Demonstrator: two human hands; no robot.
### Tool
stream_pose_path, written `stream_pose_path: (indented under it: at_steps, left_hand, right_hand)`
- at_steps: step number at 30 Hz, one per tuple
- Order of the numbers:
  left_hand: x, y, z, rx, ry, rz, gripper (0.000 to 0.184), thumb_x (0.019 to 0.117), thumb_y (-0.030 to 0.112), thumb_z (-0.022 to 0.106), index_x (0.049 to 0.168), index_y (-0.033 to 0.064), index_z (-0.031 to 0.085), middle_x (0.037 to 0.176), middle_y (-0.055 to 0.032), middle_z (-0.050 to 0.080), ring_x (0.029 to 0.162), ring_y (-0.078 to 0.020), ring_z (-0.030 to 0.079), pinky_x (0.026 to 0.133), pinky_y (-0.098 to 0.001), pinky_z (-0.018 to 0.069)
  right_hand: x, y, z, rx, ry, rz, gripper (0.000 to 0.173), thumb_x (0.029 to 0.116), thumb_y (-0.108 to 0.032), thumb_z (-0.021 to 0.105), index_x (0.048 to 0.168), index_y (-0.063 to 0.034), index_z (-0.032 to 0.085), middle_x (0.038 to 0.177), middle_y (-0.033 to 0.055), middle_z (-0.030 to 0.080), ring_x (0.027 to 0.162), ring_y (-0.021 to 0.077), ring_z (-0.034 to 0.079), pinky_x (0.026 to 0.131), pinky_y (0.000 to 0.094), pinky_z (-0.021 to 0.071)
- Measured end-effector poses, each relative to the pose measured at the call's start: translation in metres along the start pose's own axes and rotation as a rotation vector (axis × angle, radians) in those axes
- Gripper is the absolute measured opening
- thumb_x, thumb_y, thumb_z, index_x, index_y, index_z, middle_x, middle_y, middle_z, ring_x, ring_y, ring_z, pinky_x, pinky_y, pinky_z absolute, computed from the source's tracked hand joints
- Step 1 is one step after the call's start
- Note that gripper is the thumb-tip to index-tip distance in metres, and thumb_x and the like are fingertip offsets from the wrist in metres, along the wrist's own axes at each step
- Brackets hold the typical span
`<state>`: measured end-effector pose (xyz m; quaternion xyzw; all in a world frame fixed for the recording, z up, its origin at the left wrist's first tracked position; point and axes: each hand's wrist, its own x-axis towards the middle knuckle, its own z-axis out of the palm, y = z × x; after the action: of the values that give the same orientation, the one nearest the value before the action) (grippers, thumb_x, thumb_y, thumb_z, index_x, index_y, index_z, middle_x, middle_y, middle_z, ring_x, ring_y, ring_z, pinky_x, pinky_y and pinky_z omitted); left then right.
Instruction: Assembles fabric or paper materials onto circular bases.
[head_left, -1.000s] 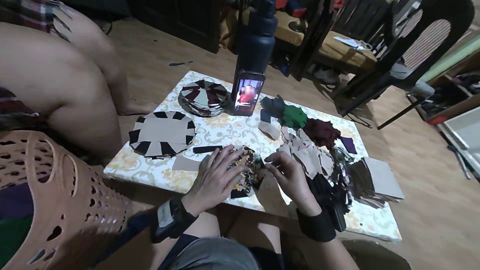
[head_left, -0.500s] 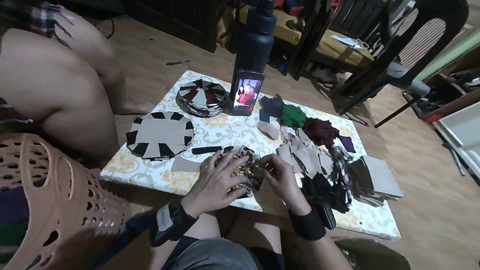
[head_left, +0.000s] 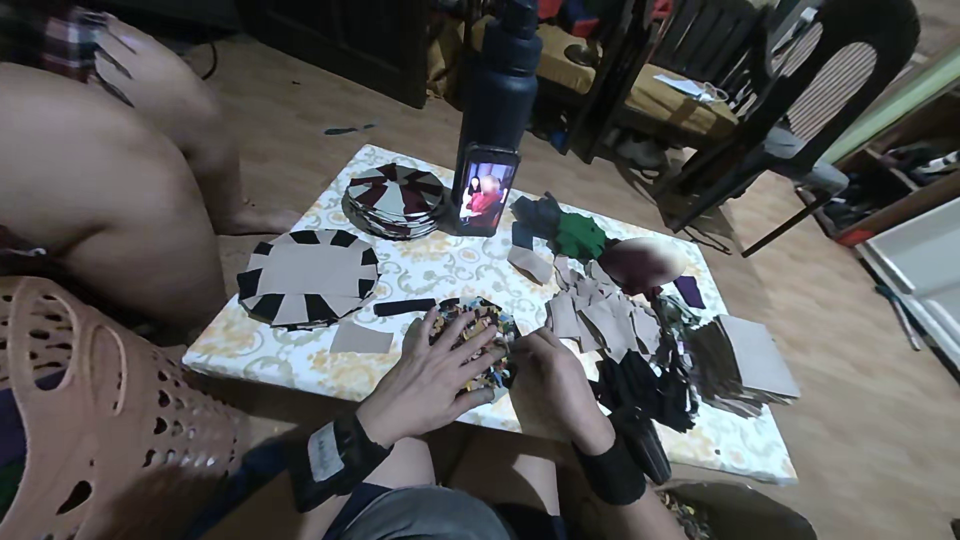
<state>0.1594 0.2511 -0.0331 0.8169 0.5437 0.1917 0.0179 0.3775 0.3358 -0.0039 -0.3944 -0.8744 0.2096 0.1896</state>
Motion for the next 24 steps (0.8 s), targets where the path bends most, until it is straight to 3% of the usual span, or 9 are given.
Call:
stream_pose_path:
  at_steps: [3, 6, 11, 16, 19, 24]
  left_hand:
    - [0.000, 0.001, -0.001, 0.006, 0.019, -0.031, 0.064, 0.1028, 0.065, 0.032, 0.151, 0.0279, 0.050, 0.164, -0.0005, 0.038, 0.153, -0.0365, 0.028, 0.113, -0.0785, 0.0147]
    - [-0.002, 0.001, -0.001, -0.029, 0.112, -0.064, 0.062, 0.1041, 0.061, 0.035, 0.148, 0.0219, 0.054, 0.161, -0.0015, 0.043, 0.151, -0.0327, 0.033, 0.114, -0.0760, 0.0164]
    - [-0.005, 0.000, 0.001, -0.014, 0.137, -0.045, 0.050, 0.1059, 0.055, 0.037, 0.136, 0.0280, 0.065, 0.159, 0.0001, 0.045, 0.151, -0.0351, 0.032, 0.113, -0.0778, 0.0163]
    - [-0.006, -0.001, 0.001, -0.031, 0.149, 0.010, 0.053, 0.1055, 0.058, 0.033, 0.141, 0.0296, 0.061, 0.159, 0.0028, 0.046, 0.152, -0.0329, 0.032, 0.113, -0.0764, 0.0167]
    - [-0.008, -0.003, 0.001, -0.078, 0.154, 0.085, 0.046, 0.1058, 0.057, 0.035, 0.137, 0.0371, 0.063, 0.155, 0.0075, 0.050, 0.151, -0.0303, 0.035, 0.115, -0.0750, 0.0153]
    - [-0.006, 0.000, 0.003, -0.010, 0.111, 0.052, 0.053, 0.1056, 0.057, 0.036, 0.140, 0.0276, 0.063, 0.153, 0.0044, 0.053, 0.148, -0.0322, 0.039, 0.114, -0.0764, 0.0179]
  right_hand:
    - [-0.004, -0.001, 0.001, -0.044, 0.122, -0.036, 0.018, 0.0983, -0.016, 0.062, 0.110, -0.0067, 0.073, 0.105, 0.0131, 0.069, 0.084, 0.0238, 0.069, 0.073, 0.0407, 0.0590]
    - [-0.007, -0.005, 0.002, -0.059, 0.218, -0.122, 0.021, 0.0980, -0.014, 0.063, 0.114, -0.0045, 0.072, 0.117, 0.0176, 0.068, 0.095, 0.0307, 0.070, 0.079, 0.0460, 0.0593]
    - [-0.014, 0.001, 0.017, -0.170, 0.163, -0.186, 0.021, 0.1014, -0.023, 0.060, 0.112, -0.0147, 0.075, 0.134, 0.0142, 0.065, 0.119, 0.0340, 0.064, 0.091, 0.0521, 0.0527]
    - [-0.017, 0.002, 0.012, -0.110, 0.213, -0.154, 0.024, 0.1022, -0.027, 0.059, 0.108, -0.0087, 0.073, 0.137, 0.0169, 0.062, 0.119, 0.0360, 0.063, 0.093, 0.0543, 0.0512]
    - [-0.019, 0.003, 0.015, -0.119, 0.223, -0.152, 0.029, 0.1037, -0.030, 0.055, 0.116, -0.0094, 0.072, 0.141, 0.0164, 0.060, 0.125, 0.0360, 0.060, 0.098, 0.0568, 0.0484]
    - [-0.023, 0.006, 0.023, -0.198, 0.179, -0.144, 0.029, 0.1029, -0.030, 0.054, 0.120, -0.0145, 0.072, 0.146, 0.0133, 0.059, 0.137, 0.0384, 0.052, 0.105, 0.0631, 0.0417]
